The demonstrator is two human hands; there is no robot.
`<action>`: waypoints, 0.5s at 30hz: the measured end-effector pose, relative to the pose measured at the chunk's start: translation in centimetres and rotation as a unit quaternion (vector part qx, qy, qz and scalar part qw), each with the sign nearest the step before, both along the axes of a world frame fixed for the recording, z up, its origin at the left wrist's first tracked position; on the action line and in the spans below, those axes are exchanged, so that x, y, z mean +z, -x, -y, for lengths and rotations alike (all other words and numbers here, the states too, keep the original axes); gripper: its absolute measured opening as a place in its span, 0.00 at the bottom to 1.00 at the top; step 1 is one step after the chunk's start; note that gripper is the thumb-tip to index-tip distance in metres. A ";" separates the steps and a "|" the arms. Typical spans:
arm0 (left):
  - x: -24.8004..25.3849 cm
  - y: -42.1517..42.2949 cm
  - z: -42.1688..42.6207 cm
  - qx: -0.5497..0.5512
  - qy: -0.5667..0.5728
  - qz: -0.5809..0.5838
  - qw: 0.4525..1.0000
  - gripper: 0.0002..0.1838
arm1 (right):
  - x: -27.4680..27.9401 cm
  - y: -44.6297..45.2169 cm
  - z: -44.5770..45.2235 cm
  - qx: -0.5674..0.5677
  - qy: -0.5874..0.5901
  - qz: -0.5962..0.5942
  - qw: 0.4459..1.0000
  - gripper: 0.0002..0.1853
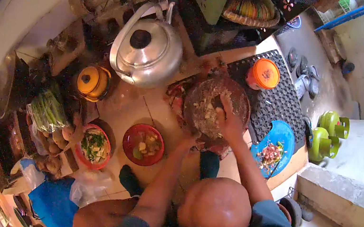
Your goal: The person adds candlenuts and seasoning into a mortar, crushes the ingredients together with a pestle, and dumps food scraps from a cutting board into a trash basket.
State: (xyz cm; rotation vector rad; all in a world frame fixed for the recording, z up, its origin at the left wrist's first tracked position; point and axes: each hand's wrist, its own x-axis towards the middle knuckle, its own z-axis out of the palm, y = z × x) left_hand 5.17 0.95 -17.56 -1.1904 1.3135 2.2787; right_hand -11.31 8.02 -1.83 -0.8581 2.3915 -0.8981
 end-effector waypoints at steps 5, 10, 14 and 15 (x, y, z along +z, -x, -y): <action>-2.5 0.6 0.2 -0.011 -0.007 -0.058 0.998 0.15 | -4.4 -0.7 0.3 0.087 -0.119 -0.181 0.972 0.27; 1.7 1.5 0.5 0.064 -0.008 0.002 0.998 0.14 | 0.4 2.2 1.3 0.044 -0.080 -0.041 0.995 0.27; 3.4 1.3 1.0 -0.017 0.031 0.017 0.999 0.17 | -0.8 -1.3 0.9 0.090 -0.155 -0.113 0.977 0.28; 2.2 1.2 1.1 -0.043 0.055 -0.002 0.998 0.18 | -2.7 -1.3 0.7 0.106 -0.144 -0.136 0.974 0.28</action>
